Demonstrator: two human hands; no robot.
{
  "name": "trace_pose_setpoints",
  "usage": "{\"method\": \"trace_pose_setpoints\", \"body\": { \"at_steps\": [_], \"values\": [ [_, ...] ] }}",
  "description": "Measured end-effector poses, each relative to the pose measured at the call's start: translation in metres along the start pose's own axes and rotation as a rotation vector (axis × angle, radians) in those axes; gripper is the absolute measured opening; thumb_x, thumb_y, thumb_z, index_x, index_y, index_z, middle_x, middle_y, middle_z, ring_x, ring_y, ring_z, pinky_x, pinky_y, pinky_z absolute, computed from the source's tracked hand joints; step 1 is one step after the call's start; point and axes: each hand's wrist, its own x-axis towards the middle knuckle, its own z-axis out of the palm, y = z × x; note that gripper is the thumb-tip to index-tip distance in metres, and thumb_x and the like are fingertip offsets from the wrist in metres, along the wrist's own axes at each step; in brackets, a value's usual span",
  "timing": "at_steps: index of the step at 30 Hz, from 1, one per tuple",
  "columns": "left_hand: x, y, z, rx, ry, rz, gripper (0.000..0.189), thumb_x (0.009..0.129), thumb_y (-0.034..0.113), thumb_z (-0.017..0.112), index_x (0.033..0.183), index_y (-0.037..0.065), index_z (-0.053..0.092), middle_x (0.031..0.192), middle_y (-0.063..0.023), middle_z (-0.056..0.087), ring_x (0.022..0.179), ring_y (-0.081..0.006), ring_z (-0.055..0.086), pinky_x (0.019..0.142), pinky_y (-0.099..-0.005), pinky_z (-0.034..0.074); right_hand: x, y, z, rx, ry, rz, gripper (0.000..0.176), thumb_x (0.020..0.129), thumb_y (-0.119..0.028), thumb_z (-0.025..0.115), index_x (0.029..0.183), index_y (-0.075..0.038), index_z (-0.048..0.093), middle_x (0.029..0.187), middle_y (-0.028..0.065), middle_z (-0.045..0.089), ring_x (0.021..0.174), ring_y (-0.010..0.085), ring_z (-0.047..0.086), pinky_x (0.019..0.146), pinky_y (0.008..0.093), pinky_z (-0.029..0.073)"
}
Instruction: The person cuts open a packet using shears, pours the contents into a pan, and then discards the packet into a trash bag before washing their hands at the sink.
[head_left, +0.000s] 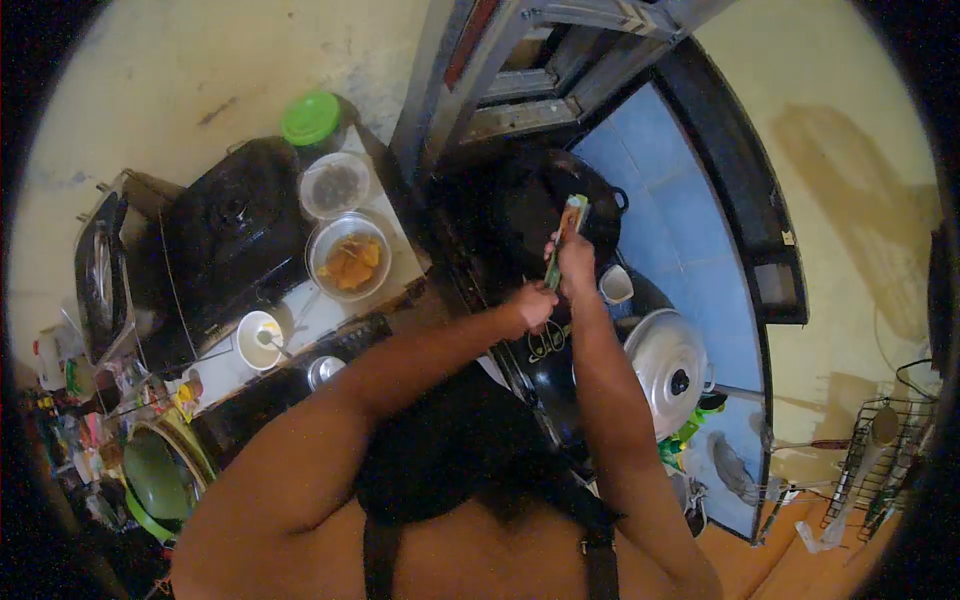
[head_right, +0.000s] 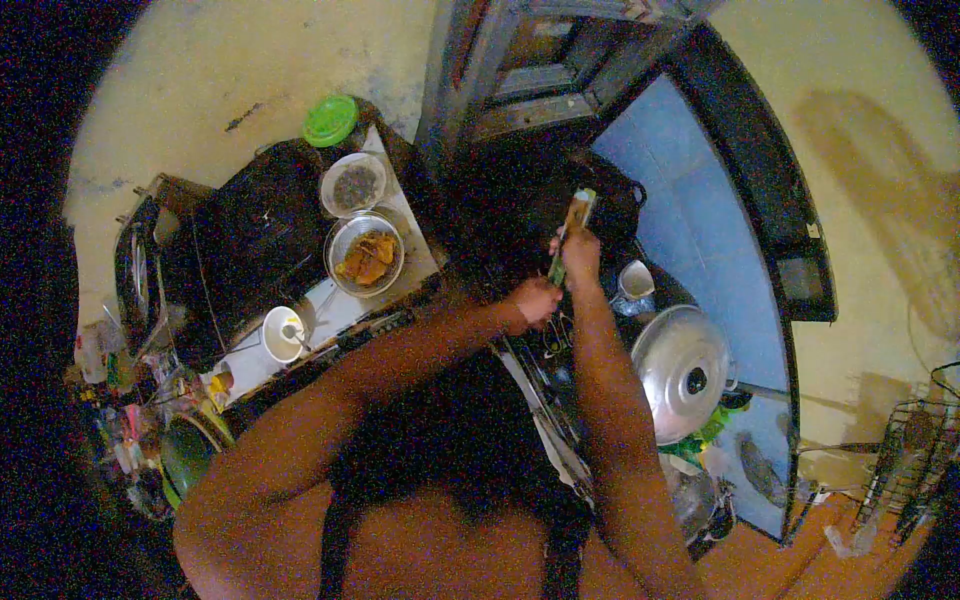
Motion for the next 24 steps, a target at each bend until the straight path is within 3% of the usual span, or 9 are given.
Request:
{"method": "trace_pose_setpoints", "body": {
  "at_steps": [2,6,7,8,10,14,16,20,24],
  "values": [
    [0.000,-0.010,0.012,0.289,0.224,0.035,0.007,0.079,0.021,0.052,0.079,0.013,0.052,0.054,0.0015,0.045,0.041,-0.0127,0.043,0.033,-0.0291,0.031,0.000,-0.008,-0.002,0.039,0.014,0.100,0.023,0.084,-0.023,0.039,0.075,-0.005,0.051,0.055,0.0043,0.048,0.043,0.0153,0.046,0.042,0.0283,0.038],
    [-0.017,-0.015,0.031,0.023,0.075,-0.070,0.010,0.079,0.019,0.051,0.085,0.012,0.050,0.052,-0.0004,0.042,0.039,-0.0137,0.042,0.032,-0.0311,0.032,0.025,-0.009,-0.021,0.236,-0.018,0.251,0.020,0.086,-0.022,0.040,0.075,-0.007,0.047,0.052,0.0021,0.039,0.039,0.0149,0.037,0.035,0.0282,0.031],
    [0.022,-0.061,-0.013,0.516,-0.091,0.397,0.012,0.080,0.021,0.048,0.086,0.011,0.049,0.052,-0.0018,0.041,0.038,-0.0149,0.040,0.030,-0.0317,0.030,0.028,-0.008,-0.026,0.213,-0.008,0.244,0.017,0.085,-0.021,0.040,0.074,-0.009,0.045,0.052,0.0012,0.036,0.040,0.0134,0.034,0.036,0.0270,0.029],
    [0.018,-0.054,0.001,0.515,-0.089,0.400,0.012,0.080,0.021,0.048,0.086,0.011,0.049,0.052,-0.0018,0.041,0.038,-0.0149,0.040,0.030,-0.0317,0.030,0.031,-0.007,-0.029,0.190,0.003,0.236,0.016,0.084,-0.020,0.040,0.073,-0.010,0.044,0.052,0.0002,0.034,0.040,0.0120,0.032,0.037,0.0259,0.026],
    [-0.002,-0.027,0.041,0.434,0.218,0.097,0.013,0.081,0.023,0.044,0.086,0.011,0.048,0.054,-0.0030,0.042,0.041,-0.0163,0.042,0.032,-0.0328,0.033,0.025,-0.018,-0.023,0.169,0.040,0.228,0.013,0.083,-0.018,0.040,0.072,-0.011,0.042,0.051,0.0000,0.032,0.040,0.0120,0.031,0.036,0.0255,0.024],
    [0.006,-0.030,0.026,0.138,-0.064,0.033,0.016,0.082,0.025,0.041,0.086,0.011,0.048,0.056,-0.0044,0.043,0.046,-0.0171,0.045,0.038,-0.0344,0.038,0.040,-0.015,-0.028,0.148,0.063,0.253,0.013,0.081,-0.018,0.040,0.070,-0.011,0.042,0.050,0.0001,0.031,0.039,0.0123,0.030,0.035,0.0260,0.023],
    [-0.013,-0.013,0.059,0.406,0.281,0.020,0.016,0.082,0.024,0.041,0.086,0.011,0.049,0.059,-0.0045,0.044,0.050,-0.0172,0.046,0.040,-0.0362,0.038,0.043,-0.010,-0.033,0.176,0.045,0.272,0.013,0.081,-0.018,0.040,0.070,-0.011,0.042,0.050,0.0000,0.031,0.038,0.0125,0.030,0.035,0.0261,0.023],
    [-0.026,-0.003,0.070,0.310,0.237,0.042,0.016,0.083,0.023,0.041,0.085,0.010,0.050,0.058,-0.0039,0.042,0.048,-0.0166,0.044,0.039,-0.0351,0.035,0.047,-0.009,-0.032,0.040,0.051,0.265,0.015,0.081,-0.020,0.041,0.070,-0.012,0.043,0.049,0.0001,0.031,0.038,0.0123,0.029,0.035,0.0263,0.024],
    [-0.025,-0.001,0.079,0.386,0.383,-0.048,0.011,0.082,0.019,0.042,0.076,0.011,0.047,0.054,-0.0018,0.036,0.043,-0.0141,0.036,0.035,-0.0298,0.028,0.048,-0.009,-0.034,0.036,0.037,0.303,0.015,0.082,-0.022,0.043,0.072,-0.012,0.046,0.049,0.0001,0.033,0.038,0.0125,0.032,0.035,0.0257,0.027]
  ]
}}
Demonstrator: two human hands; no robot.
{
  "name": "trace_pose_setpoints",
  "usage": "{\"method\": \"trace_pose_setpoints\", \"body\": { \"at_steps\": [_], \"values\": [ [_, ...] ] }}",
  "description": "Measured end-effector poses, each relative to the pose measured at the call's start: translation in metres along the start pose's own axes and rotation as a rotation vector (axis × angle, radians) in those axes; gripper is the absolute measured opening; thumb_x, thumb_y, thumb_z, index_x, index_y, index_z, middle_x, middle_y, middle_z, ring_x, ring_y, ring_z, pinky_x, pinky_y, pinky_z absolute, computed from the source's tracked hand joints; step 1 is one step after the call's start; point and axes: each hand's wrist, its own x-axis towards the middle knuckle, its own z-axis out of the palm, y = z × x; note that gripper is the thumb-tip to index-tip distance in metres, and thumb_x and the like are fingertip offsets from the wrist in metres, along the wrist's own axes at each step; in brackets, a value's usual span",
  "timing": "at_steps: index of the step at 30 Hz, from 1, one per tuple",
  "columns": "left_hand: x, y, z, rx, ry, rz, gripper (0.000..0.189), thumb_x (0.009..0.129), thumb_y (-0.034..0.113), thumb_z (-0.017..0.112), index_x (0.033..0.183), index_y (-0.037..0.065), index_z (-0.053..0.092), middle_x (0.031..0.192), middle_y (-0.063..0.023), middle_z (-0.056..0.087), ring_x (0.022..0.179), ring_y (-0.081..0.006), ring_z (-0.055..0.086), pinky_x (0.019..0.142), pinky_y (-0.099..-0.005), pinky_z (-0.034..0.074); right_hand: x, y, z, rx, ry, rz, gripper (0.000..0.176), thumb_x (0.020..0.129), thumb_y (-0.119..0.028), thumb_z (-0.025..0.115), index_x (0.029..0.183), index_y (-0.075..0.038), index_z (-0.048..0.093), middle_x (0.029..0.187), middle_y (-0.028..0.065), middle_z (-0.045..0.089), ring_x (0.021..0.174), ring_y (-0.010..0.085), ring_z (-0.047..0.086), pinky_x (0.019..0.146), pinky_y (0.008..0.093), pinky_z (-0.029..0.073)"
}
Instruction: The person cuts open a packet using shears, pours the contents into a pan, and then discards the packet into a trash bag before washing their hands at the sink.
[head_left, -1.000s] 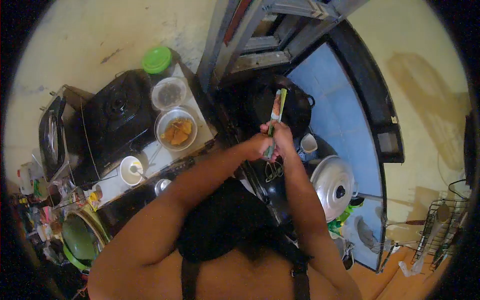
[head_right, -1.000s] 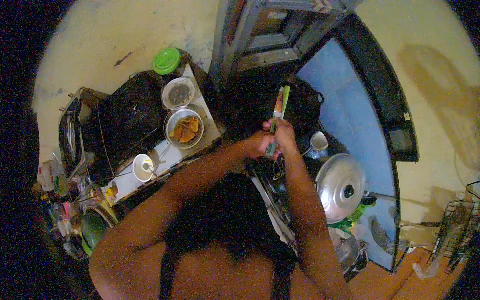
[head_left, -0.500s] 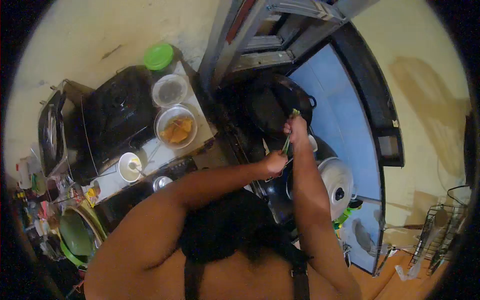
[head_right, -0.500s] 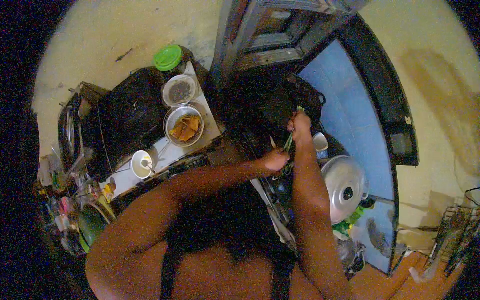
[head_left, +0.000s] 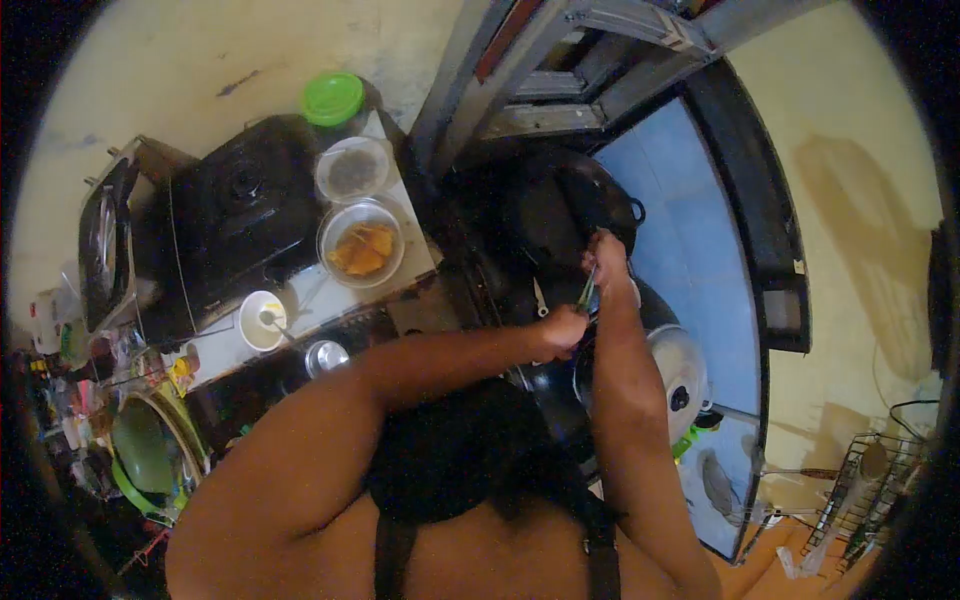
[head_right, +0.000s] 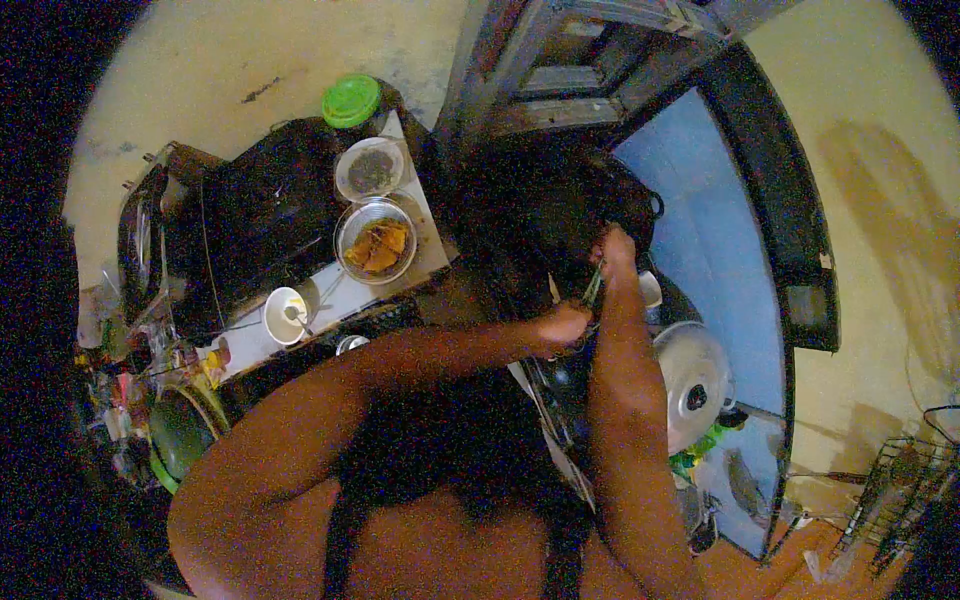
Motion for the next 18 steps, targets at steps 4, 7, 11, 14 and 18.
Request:
{"method": "trace_pose_setpoints", "body": {
  "at_steps": [4,7,11,14,18],
  "values": [
    [0.001,0.002,-0.004,-0.400,-0.129,-0.136,0.013,0.080,0.016,0.043,0.068,0.014,0.041,0.051,0.0020,0.031,0.038,-0.0105,0.027,0.034,-0.0257,0.019,-0.004,-0.003,0.000,0.109,-0.165,-0.028,0.018,0.084,-0.026,0.044,0.073,-0.012,0.047,0.051,0.0002,0.037,0.041,0.0129,0.036,0.040,0.0261,0.032],
    [0.022,-0.015,-0.022,-0.511,-0.302,-0.137,0.013,0.076,0.024,0.052,0.069,0.014,0.050,0.053,0.0026,0.039,0.042,-0.0131,0.037,0.037,-0.0291,0.029,-0.034,-0.010,0.010,0.387,-0.305,-0.006,0.024,0.085,-0.033,0.044,0.087,-0.010,0.052,0.061,0.0022,0.046,0.048,0.0132,0.040,0.049,0.0267,0.036],
    [0.009,-0.001,-0.023,-0.524,-0.268,-0.171,0.015,0.075,0.023,0.053,0.064,0.014,0.048,0.051,0.0044,0.037,0.039,-0.0111,0.034,0.036,-0.0268,0.027,-0.066,-0.002,0.011,0.682,-0.510,-0.083,0.033,0.088,-0.036,0.038,0.105,-0.010,0.048,0.072,0.0026,0.053,0.054,0.0144,0.044,0.053,0.0301,0.039],
    [0.011,-0.001,-0.023,-0.499,-0.325,-0.174,0.014,0.075,0.023,0.052,0.066,0.014,0.047,0.051,0.0042,0.037,0.039,-0.0113,0.032,0.035,-0.0262,0.026,-0.063,0.006,0.000,0.731,-0.594,-0.032,0.034,0.090,-0.032,0.036,0.112,-0.008,0.046,0.072,0.0021,0.052,0.057,0.0138,0.044,0.057,0.0272,0.038],
    [0.005,-0.005,-0.019,-0.501,-0.325,-0.195,0.011,0.078,0.015,0.043,0.068,0.015,0.041,0.048,0.0035,0.030,0.035,-0.0097,0.024,0.032,-0.0256,0.017,-0.045,0.014,-0.010,0.624,-0.551,-0.079,0.027,0.090,-0.027,0.036,0.100,-0.006,0.049,0.064,0.0021,0.047,0.051,0.0136,0.042,0.051,0.0258,0.037]
  ]
}}
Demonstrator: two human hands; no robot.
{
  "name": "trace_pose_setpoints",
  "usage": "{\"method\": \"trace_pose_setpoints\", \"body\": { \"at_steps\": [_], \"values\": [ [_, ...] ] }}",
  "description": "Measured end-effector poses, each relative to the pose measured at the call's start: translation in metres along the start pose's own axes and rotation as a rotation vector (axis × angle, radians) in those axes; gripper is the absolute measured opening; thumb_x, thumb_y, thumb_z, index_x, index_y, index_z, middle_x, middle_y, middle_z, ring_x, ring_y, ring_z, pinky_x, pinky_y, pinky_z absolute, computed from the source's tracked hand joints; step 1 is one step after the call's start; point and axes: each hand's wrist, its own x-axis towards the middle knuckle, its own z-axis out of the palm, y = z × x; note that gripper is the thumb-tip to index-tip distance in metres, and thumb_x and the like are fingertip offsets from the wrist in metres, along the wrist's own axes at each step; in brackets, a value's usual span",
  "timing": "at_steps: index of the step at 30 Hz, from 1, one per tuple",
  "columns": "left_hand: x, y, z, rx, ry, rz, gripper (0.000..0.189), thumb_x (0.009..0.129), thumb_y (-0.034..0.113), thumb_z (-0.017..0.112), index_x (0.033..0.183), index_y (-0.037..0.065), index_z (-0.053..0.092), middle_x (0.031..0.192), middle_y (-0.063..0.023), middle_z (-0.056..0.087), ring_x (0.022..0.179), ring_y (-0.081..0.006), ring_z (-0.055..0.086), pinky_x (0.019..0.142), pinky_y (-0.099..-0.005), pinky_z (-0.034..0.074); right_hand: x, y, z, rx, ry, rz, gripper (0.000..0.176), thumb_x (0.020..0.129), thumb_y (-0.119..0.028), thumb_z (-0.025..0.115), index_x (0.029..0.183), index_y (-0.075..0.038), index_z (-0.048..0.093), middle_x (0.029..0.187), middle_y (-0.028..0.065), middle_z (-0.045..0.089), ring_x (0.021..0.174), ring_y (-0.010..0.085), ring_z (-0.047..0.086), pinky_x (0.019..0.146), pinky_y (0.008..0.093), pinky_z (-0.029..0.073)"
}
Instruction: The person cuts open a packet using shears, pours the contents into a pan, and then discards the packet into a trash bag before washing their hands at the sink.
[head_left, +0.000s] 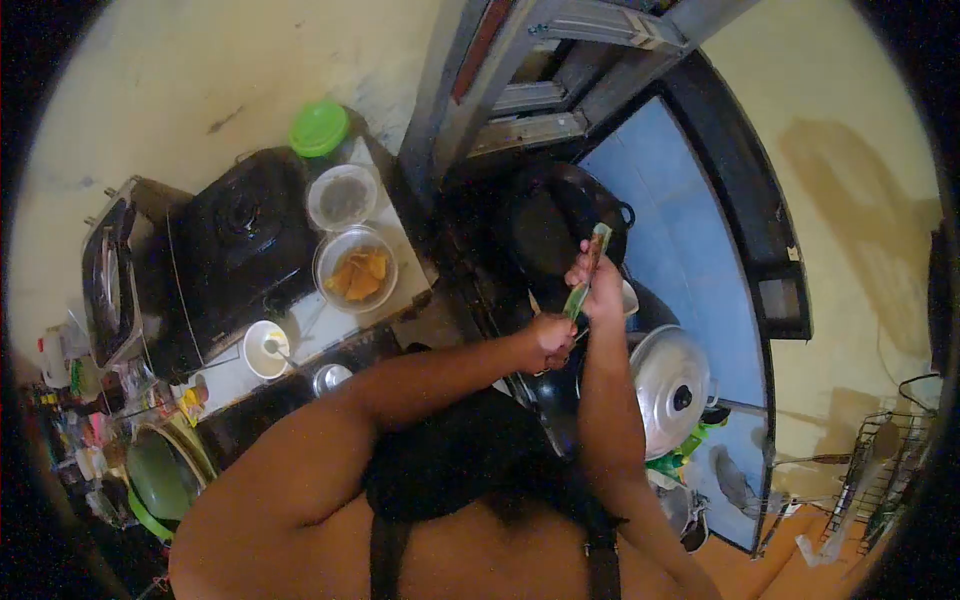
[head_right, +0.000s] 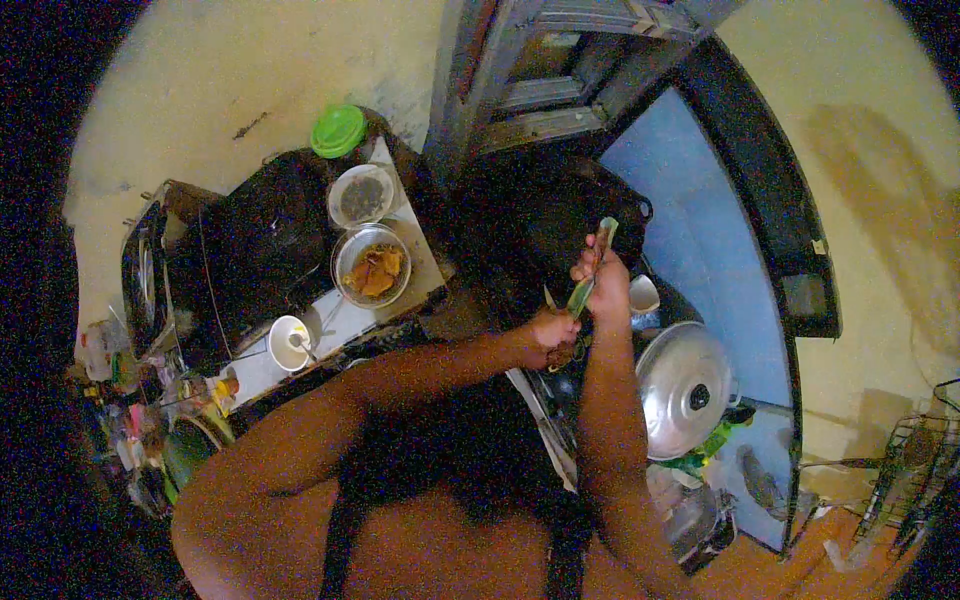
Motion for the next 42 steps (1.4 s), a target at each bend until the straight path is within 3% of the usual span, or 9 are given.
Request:
{"method": "trace_pose_setpoints", "body": {
  "at_steps": [5,7,10,13,19,24,33,38,42],
  "values": [
    [0.013,-0.014,-0.006,0.221,0.110,0.089,0.013,0.080,0.018,0.043,0.067,0.015,0.041,0.048,0.0022,0.031,0.035,-0.0110,0.028,0.032,-0.0259,0.019,0.003,-0.006,0.028,-0.466,0.467,-0.069,0.017,0.084,-0.016,0.037,0.083,-0.005,0.050,0.062,0.0049,0.045,0.046,0.0153,0.040,0.041,0.0280,0.035],
    [0.041,-0.029,-0.033,0.183,-0.159,0.210,0.018,0.081,0.021,0.044,0.065,0.014,0.041,0.047,0.0010,0.032,0.036,-0.0122,0.031,0.032,-0.0274,0.020,0.014,-0.010,0.022,-0.653,0.574,-0.086,0.020,0.083,-0.016,0.036,0.080,-0.003,0.051,0.062,0.0071,0.046,0.045,0.0181,0.042,0.037,0.0310,0.035],
    [0.017,-0.022,0.003,0.377,0.208,0.148,0.021,0.082,0.024,0.044,0.064,0.014,0.042,0.047,0.0000,0.033,0.037,-0.0130,0.032,0.033,-0.0292,0.023,0.024,-0.016,0.016,-0.775,0.598,-0.108,0.022,0.084,-0.017,0.035,0.078,-0.002,0.050,0.061,0.0092,0.047,0.044,0.0202,0.043,0.036,0.0322,0.036],
    [0.000,-0.013,0.017,0.486,0.242,0.190,0.020,0.082,0.026,0.045,0.066,0.013,0.043,0.046,-0.0003,0.034,0.037,-0.0135,0.032,0.034,-0.0305,0.025,0.035,-0.022,0.003,-0.871,0.591,-0.090,0.025,0.084,-0.021,0.035,0.075,-0.004,0.050,0.060,0.0101,0.047,0.044,0.0208,0.044,0.036,0.0329,0.037],
    [0.001,-0.012,0.016,0.509,0.182,0.161,0.017,0.084,0.024,0.044,0.077,0.009,0.048,0.053,-0.0035,0.042,0.042,-0.0153,0.041,0.036,-0.0322,0.033,0.043,-0.029,0.003,-0.734,0.642,-0.036,0.028,0.084,-0.029,0.036,0.073,-0.007,0.049,0.056,0.0088,0.045,0.039,0.0208,0.042,0.035,0.0317,0.036],
    [-0.001,-0.008,0.024,0.397,0.149,0.172,0.014,0.081,0.021,0.044,0.071,0.011,0.044,0.051,-0.0008,0.037,0.040,-0.0132,0.034,0.033,-0.0292,0.026,0.043,-0.035,0.017,-0.767,0.714,-0.017,0.027,0.084,-0.029,0.039,0.073,-0.007,0.049,0.057,0.0070,0.046,0.040,0.0186,0.042,0.035,0.0304,0.036],
    [0.004,-0.001,0.017,0.020,0.030,0.076,0.012,0.078,0.017,0.043,0.068,0.013,0.041,0.054,0.0015,0.032,0.041,-0.0111,0.028,0.035,-0.0261,0.020,0.010,-0.020,0.034,-0.379,0.316,0.066,0.036,0.082,-0.042,0.051,0.085,-0.006,0.051,0.066,0.0058,0.053,0.049,0.0156,0.049,0.042,0.0321,0.044],
    [0.032,-0.003,-0.002,0.104,0.067,0.100,0.010,0.079,0.017,0.044,0.070,0.013,0.043,0.054,0.0011,0.033,0.041,-0.0120,0.029,0.036,-0.0271,0.022,0.003,0.009,0.026,-1.016,0.317,-0.108,0.023,0.083,-0.027,0.055,0.088,-0.005,0.050,0.066,0.0038,0.053,0.047,0.0128,0.048,0.039,0.0294,0.044],
    [0.025,-0.010,0.004,0.523,0.278,0.263,0.013,0.080,0.021,0.044,0.081,0.009,0.049,0.055,-0.0031,0.041,0.044,-0.0166,0.040,0.038,-0.0326,0.030,0.004,0.006,0.022,-1.110,0.462,-0.187,0.024,0.086,-0.024,0.045,0.081,-0.002,0.052,0.056,0.0040,0.047,0.040,0.0132,0.043,0.040,0.0268,0.039]
  ]
}}
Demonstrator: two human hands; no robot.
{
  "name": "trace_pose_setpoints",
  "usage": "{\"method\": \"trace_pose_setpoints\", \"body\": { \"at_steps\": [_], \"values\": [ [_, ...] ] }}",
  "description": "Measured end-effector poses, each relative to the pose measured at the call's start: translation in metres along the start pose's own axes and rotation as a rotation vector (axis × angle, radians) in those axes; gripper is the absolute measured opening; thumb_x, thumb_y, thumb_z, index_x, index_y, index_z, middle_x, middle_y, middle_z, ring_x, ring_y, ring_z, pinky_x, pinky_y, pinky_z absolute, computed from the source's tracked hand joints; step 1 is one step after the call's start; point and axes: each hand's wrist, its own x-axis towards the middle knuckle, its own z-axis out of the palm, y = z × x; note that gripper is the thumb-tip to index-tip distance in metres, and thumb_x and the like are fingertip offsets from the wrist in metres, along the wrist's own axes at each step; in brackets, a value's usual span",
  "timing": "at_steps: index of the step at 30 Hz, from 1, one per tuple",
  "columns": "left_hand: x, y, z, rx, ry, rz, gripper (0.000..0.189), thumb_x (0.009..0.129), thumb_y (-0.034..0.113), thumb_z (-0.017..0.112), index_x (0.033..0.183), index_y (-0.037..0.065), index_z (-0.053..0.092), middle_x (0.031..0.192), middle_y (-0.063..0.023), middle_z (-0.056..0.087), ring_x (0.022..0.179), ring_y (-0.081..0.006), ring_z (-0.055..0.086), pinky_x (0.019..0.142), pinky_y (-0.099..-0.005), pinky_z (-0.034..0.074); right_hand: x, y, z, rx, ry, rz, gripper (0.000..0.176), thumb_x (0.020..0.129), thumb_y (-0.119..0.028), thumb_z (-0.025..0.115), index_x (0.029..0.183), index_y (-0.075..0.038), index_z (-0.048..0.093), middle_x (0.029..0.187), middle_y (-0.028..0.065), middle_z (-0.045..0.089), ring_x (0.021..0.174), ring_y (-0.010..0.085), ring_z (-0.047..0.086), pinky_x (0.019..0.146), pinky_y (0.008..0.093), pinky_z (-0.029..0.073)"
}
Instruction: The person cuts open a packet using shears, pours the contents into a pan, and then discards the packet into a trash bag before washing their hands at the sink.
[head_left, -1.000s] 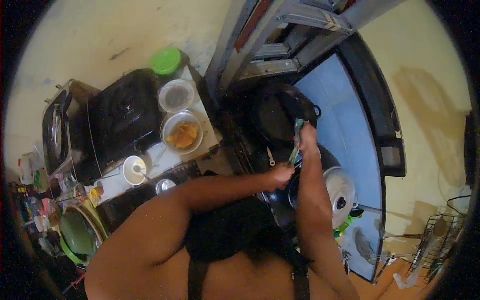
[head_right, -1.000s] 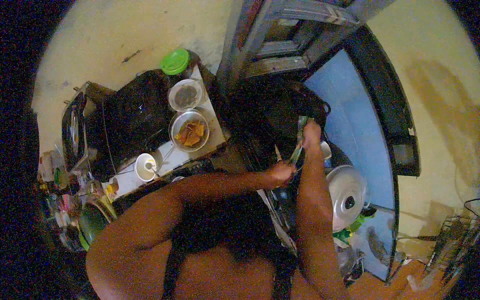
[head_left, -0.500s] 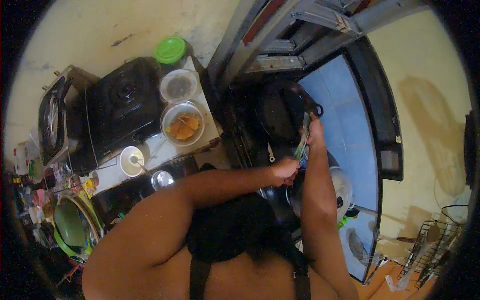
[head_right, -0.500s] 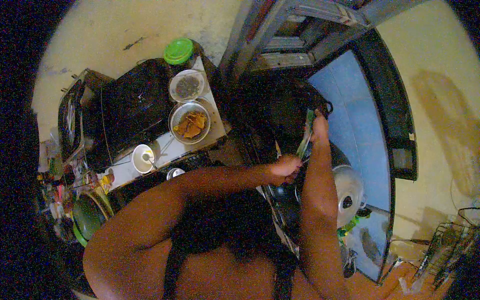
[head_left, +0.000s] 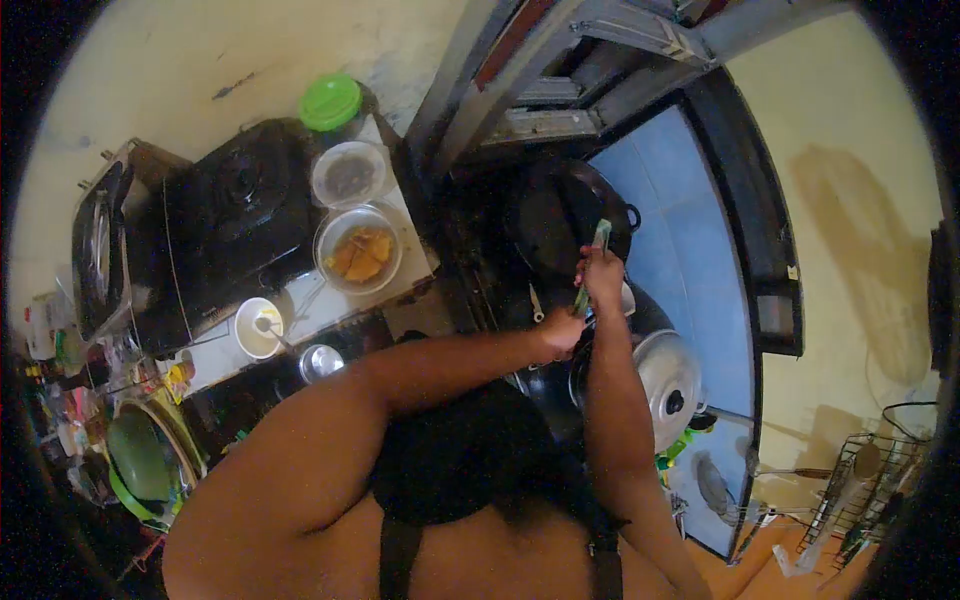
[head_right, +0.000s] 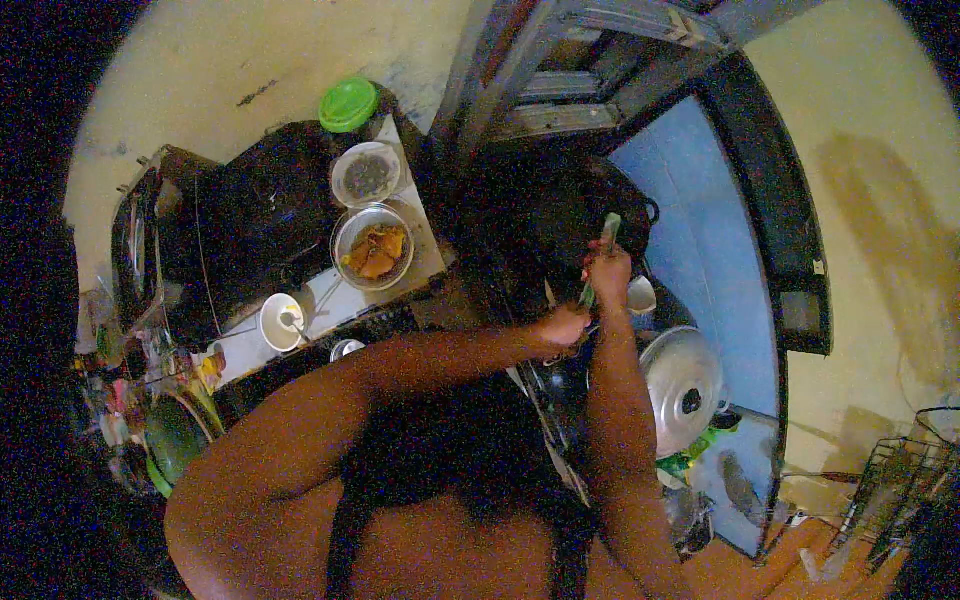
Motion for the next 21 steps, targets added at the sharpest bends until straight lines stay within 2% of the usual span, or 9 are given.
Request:
{"method": "trace_pose_setpoints", "body": {
  "at_steps": [1,5,8,10,11,13,14,16,21],
  "values": [
    [-0.003,0.002,0.000,0.192,0.045,0.069,0.017,0.081,0.022,0.044,0.085,0.008,0.051,0.057,-0.0052,0.045,0.047,-0.0187,0.044,0.039,-0.0348,0.034,0.004,0.001,-0.001,0.002,0.001,0.000,0.024,0.086,-0.024,0.045,0.081,-0.002,0.052,0.056,0.0040,0.047,0.040,0.0132,0.043,0.040,0.0268,0.039],
    [0.000,-0.013,0.004,0.238,0.112,0.052,0.020,0.083,0.024,0.046,0.090,0.008,0.054,0.064,-0.0108,0.052,0.051,-0.0218,0.047,0.044,-0.0390,0.038,0.020,0.010,-0.007,0.187,0.009,0.112,0.027,0.086,-0.023,0.040,0.076,-0.002,0.053,0.052,0.0040,0.044,0.039,0.0146,0.040,0.038,0.0291,0.035],
    [0.033,-0.042,0.000,0.232,0.060,0.217,0.026,0.082,0.025,0.042,0.092,0.002,0.052,0.067,-0.0162,0.056,0.056,-0.0256,0.055,0.046,-0.0396,0.042,0.033,0.007,-0.009,0.208,-0.034,0.088,0.025,0.084,-0.021,0.039,0.075,-0.001,0.052,0.051,0.0043,0.043,0.038,0.0150,0.038,0.038,0.0302,0.034],
    [0.046,-0.045,-0.003,0.624,0.044,0.520,0.028,0.082,0.024,0.041,0.089,-0.001,0.052,0.067,-0.0183,0.057,0.054,-0.0290,0.056,0.049,-0.0409,0.044,0.043,0.004,-0.010,0.193,-0.051,0.070,0.024,0.083,-0.019,0.040,0.075,-0.001,0.052,0.051,0.0044,0.043,0.038,0.0149,0.037,0.038,0.0305,0.033],
    [0.048,-0.044,-0.002,0.627,0.043,0.518,0.028,0.082,0.024,0.041,0.089,-0.001,0.052,0.067,-0.0183,0.057,0.054,-0.0290,0.056,0.049,-0.0409,0.044,0.047,0.000,-0.012,0.217,-0.023,0.099,0.023,0.082,-0.018,0.040,0.074,-0.001,0.052,0.051,0.0042,0.043,0.038,0.0149,0.037,0.038,0.0307,0.033],
    [0.053,-0.042,-0.002,0.948,0.420,0.771,0.027,0.081,0.022,0.041,0.085,-0.002,0.052,0.063,-0.0176,0.057,0.052,-0.0304,0.056,0.050,-0.0412,0.045,0.052,-0.004,-0.015,0.207,0.042,0.131,0.021,0.082,-0.019,0.042,0.073,-0.003,0.051,0.051,0.0034,0.041,0.039,0.0149,0.036,0.038,0.0305,0.033],
    [0.040,-0.022,-0.003,0.956,0.409,0.767,0.027,0.081,0.022,0.041,0.085,-0.002,0.052,0.063,-0.0176,0.057,0.052,-0.0304,0.056,0.050,-0.0412,0.045,0.058,-0.006,-0.017,0.199,0.051,0.125,0.021,0.083,-0.020,0.042,0.072,-0.004,0.051,0.051,0.0033,0.041,0.040,0.0150,0.037,0.038,0.0303,0.033],
    [-0.004,0.039,-0.011,0.760,0.068,0.192,0.025,0.081,0.019,0.039,0.093,0.001,0.051,0.075,-0.0195,0.054,0.066,-0.0326,0.056,0.058,-0.0449,0.045,0.079,-0.001,-0.018,0.252,0.053,0.118,0.021,0.083,-0.021,0.044,0.071,-0.006,0.050,0.053,0.0033,0.042,0.042,0.0151,0.039,0.039,0.0300,0.034],
    [0.010,0.061,-0.037,1.052,0.084,0.366,0.029,0.082,0.025,0.039,0.086,0.000,0.054,0.078,-0.0221,0.055,0.074,-0.0361,0.056,0.063,-0.0467,0.044,0.112,0.008,-0.021,0.155,0.068,0.087,0.019,0.082,-0.019,0.044,0.074,-0.005,0.054,0.061,0.0068,0.050,0.049,0.0187,0.045,0.044,0.0321,0.038]
  ]
}}
